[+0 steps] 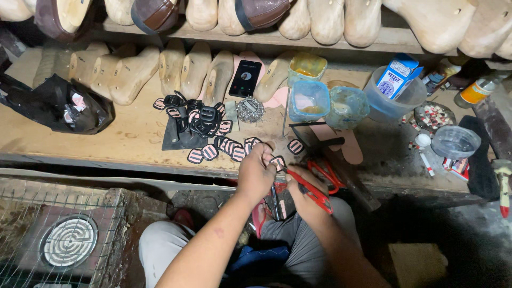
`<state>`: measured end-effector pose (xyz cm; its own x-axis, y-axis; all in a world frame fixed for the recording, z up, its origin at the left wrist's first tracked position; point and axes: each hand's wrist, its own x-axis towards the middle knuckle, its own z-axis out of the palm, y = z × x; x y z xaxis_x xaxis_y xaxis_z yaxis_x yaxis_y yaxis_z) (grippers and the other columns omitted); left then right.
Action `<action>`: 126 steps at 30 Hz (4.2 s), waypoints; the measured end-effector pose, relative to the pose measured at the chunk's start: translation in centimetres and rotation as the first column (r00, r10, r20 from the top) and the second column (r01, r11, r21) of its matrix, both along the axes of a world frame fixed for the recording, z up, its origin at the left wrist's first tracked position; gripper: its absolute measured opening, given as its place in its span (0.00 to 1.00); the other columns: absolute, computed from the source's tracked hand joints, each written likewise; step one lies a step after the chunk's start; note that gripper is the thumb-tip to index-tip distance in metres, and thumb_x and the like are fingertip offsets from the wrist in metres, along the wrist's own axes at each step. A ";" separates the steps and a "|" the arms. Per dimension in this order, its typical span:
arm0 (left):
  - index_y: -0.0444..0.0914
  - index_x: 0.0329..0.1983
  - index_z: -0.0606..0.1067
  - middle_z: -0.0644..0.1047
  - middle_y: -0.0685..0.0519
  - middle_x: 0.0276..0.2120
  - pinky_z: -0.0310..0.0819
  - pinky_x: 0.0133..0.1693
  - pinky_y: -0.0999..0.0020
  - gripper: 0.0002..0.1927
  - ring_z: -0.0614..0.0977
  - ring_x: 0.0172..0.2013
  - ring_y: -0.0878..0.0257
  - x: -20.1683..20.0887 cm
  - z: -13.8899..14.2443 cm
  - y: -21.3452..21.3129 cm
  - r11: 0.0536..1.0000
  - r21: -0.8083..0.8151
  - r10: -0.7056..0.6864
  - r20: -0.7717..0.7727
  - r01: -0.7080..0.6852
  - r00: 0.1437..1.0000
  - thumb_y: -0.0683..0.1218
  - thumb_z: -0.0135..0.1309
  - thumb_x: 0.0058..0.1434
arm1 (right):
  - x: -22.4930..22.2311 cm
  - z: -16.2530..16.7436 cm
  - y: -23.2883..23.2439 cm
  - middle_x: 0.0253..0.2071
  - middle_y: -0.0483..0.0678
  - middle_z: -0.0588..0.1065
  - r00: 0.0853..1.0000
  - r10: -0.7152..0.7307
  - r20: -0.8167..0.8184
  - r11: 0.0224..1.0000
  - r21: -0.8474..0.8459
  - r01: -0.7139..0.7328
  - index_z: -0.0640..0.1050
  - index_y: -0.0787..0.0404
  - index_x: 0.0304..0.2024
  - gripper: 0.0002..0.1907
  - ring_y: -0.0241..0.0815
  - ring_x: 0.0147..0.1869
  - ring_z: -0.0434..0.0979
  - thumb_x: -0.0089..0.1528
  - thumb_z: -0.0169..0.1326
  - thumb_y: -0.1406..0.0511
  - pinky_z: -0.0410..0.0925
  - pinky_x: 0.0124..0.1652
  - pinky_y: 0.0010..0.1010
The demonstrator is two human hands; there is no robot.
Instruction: The person cuts small striped fabric pieces with scissors, then uses a hammer and nail to attach them to a black shoe component. The person repeats this process for several pieces, placing finished items on the workbench.
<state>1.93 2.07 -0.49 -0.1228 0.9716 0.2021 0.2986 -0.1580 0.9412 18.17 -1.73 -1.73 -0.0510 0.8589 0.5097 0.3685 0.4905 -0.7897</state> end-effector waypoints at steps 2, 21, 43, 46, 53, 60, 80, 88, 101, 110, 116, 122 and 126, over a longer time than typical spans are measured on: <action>0.34 0.45 0.73 0.77 0.51 0.28 0.76 0.35 0.67 0.16 0.79 0.29 0.61 -0.3 -0.1 0.1 0.997 -0.070 0.008 -0.006 -0.008 1.000 0.34 0.60 0.54 | 0.1 -0.2 0.2 0.45 0.54 0.81 1.000 -0.021 0.023 0.999 -0.032 0.022 0.80 0.67 0.48 0.12 0.46 0.49 0.83 0.64 0.57 0.68 0.73 0.50 0.33; 0.34 0.38 0.79 0.77 0.40 0.38 0.73 0.47 0.51 0.09 0.79 0.42 0.42 0.1 0.7 -0.6 0.998 -0.001 -0.050 -0.502 0.058 0.864 0.36 0.54 0.54 | -0.6 0.3 -0.8 0.50 0.55 0.80 0.994 -0.106 -0.003 0.994 0.021 0.106 0.78 0.67 0.53 0.13 0.46 0.52 0.82 0.66 0.56 0.69 0.73 0.52 0.33; 0.31 0.35 0.79 0.79 0.43 0.39 0.73 0.50 0.55 0.08 0.79 0.44 0.44 -0.6 1.1 -2.3 0.970 0.194 -0.049 -0.425 0.144 0.904 0.38 0.56 0.52 | -0.1 -0.2 1.4 0.51 0.56 0.80 0.999 0.000 0.053 0.994 -0.112 0.006 0.79 0.67 0.51 0.14 0.50 0.56 0.79 0.65 0.55 0.66 0.69 0.57 0.36; 0.32 0.35 0.79 0.80 0.43 0.39 0.74 0.50 0.56 0.08 0.80 0.44 0.45 -0.9 1.0 -2.2 0.968 0.209 -0.046 -0.402 0.140 0.915 0.38 0.58 0.52 | -0.2 -0.1 1.4 0.52 0.56 0.80 0.998 0.039 0.045 0.994 -0.105 -0.034 0.79 0.67 0.52 0.14 0.49 0.57 0.80 0.65 0.55 0.68 0.69 0.57 0.35; 0.32 0.36 0.79 0.80 0.43 0.38 0.74 0.49 0.56 0.09 0.80 0.43 0.45 -1.1 0.8 -2.2 0.973 0.169 -0.082 -0.391 0.159 0.917 0.39 0.59 0.52 | -0.5 0.1 1.1 0.50 0.55 0.81 0.999 0.042 0.010 0.992 -0.119 -0.041 0.79 0.68 0.51 0.14 0.46 0.53 0.83 0.64 0.57 0.69 0.73 0.52 0.32; 0.31 0.37 0.79 0.80 0.44 0.41 0.73 0.51 0.56 0.10 0.79 0.45 0.45 -1.1 0.6 -2.1 0.958 0.224 -0.068 -0.421 0.176 0.904 0.39 0.58 0.51 | -1.2 1.4 0.7 0.50 0.55 0.81 0.997 0.066 0.045 0.995 0.077 -0.069 0.79 0.68 0.52 0.14 0.47 0.53 0.83 0.64 0.58 0.70 0.74 0.53 0.33; 0.34 0.40 0.71 0.79 0.48 0.29 0.78 0.37 0.63 0.16 0.82 0.31 0.55 0.5 -0.1 0.6 0.975 -0.203 0.102 0.036 -0.092 0.994 0.38 0.62 0.49 | 0.3 0.7 0.7 0.47 0.52 0.82 0.997 -0.072 0.009 0.981 -0.181 0.072 0.81 0.65 0.48 0.12 0.46 0.52 0.80 0.63 0.60 0.67 0.69 0.55 0.34; 0.36 0.31 0.73 0.80 0.48 0.25 0.76 0.35 0.62 0.07 0.83 0.29 0.54 0.4 -1.4 1.5 0.973 -0.162 0.149 -0.119 -0.168 0.982 0.38 0.59 0.51 | -0.8 0.7 0.7 0.48 0.55 0.81 1.000 0.008 0.014 1.000 -0.030 -0.008 0.79 0.68 0.50 0.13 0.48 0.52 0.82 0.64 0.58 0.69 0.72 0.53 0.35; 0.35 0.30 0.68 0.76 0.44 0.23 0.74 0.33 0.57 0.07 0.79 0.26 0.47 1.0 -0.5 -0.8 0.984 -0.029 0.174 -0.012 -0.174 0.985 0.36 0.54 0.55 | -0.3 2.0 0.6 0.45 0.54 0.81 0.994 0.059 0.093 0.998 0.018 -0.061 0.80 0.67 0.47 0.12 0.48 0.47 0.84 0.62 0.56 0.71 0.74 0.49 0.34; 0.35 0.38 0.77 0.77 0.42 0.39 0.74 0.44 0.52 0.06 0.79 0.41 0.42 -1.0 1.4 0.6 0.975 0.146 0.215 -0.398 -0.170 0.892 0.37 0.54 0.57 | 1.7 2.3 -1.0 0.48 0.53 0.80 0.981 -0.189 -0.045 0.980 -0.080 0.185 0.79 0.67 0.51 0.13 0.47 0.53 0.79 0.65 0.57 0.68 0.69 0.56 0.35; 0.38 0.46 0.80 0.77 0.49 0.46 0.65 0.52 0.54 0.16 0.74 0.52 0.51 -0.1 3.1 2.3 0.959 0.233 0.054 -0.703 0.158 0.709 0.38 0.52 0.55 | 2.2 2.0 -1.3 0.48 0.54 0.79 0.951 -0.249 -0.185 0.956 -0.201 0.211 0.77 0.69 0.53 0.14 0.44 0.52 0.79 0.66 0.53 0.68 0.70 0.55 0.32; 0.42 0.52 0.79 0.79 0.55 0.50 0.58 0.54 0.53 0.22 0.73 0.54 0.56 2.1 3.5 4.6 0.950 0.025 -0.189 -0.749 0.312 0.635 0.35 0.50 0.54 | 3.0 1.6 -0.7 0.48 0.54 0.79 0.903 -0.235 -0.359 0.958 -0.243 0.153 0.75 0.69 0.54 0.14 0.42 0.52 0.79 0.67 0.52 0.69 0.71 0.56 0.31; 0.44 0.59 0.77 0.77 0.53 0.50 0.58 0.53 0.53 0.31 0.72 0.53 0.55 2.1 3.5 4.7 0.941 -0.065 -0.282 -0.689 0.331 0.668 0.36 0.53 0.50 | 3.0 1.3 -0.8 0.48 0.53 0.79 0.905 -0.269 -0.329 0.941 -0.291 0.174 0.76 0.69 0.53 0.14 0.40 0.51 0.79 0.67 0.52 0.69 0.71 0.54 0.30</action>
